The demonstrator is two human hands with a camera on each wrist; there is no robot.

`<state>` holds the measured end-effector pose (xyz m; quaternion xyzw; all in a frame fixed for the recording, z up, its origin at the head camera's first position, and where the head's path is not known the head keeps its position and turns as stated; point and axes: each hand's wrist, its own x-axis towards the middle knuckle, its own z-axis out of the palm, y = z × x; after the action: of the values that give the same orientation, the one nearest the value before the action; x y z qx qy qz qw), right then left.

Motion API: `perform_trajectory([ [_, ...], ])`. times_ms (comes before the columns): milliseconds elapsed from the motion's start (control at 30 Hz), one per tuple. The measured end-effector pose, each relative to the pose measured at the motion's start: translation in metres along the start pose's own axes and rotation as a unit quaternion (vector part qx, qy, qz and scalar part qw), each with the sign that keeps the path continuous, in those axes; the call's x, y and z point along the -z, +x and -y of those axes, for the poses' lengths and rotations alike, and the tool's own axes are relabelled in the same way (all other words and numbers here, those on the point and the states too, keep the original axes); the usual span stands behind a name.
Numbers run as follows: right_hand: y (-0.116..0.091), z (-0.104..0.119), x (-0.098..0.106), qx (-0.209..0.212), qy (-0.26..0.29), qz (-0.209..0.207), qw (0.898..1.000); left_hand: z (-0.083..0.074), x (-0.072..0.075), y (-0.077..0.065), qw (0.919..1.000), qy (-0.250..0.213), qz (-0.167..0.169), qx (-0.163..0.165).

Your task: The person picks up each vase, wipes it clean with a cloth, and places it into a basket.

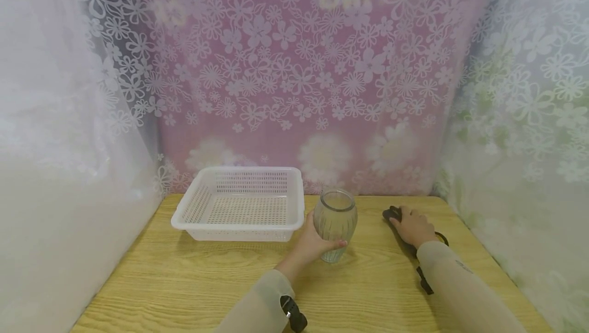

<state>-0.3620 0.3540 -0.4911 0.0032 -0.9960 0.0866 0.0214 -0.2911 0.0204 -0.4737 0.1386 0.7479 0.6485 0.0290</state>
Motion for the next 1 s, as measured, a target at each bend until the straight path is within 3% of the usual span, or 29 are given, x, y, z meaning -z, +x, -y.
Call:
perform_trajectory([
  [667,0.0,0.002,-0.003,-0.015,0.021,0.083,0.996,-0.001,0.001,-0.006,0.9998,0.018,-0.007,0.006],
  [1000,-0.005,0.009,0.014,-0.011,0.02,0.118,0.993,-0.003,0.0,-0.007,0.9996,0.022,-0.008,0.016],
])
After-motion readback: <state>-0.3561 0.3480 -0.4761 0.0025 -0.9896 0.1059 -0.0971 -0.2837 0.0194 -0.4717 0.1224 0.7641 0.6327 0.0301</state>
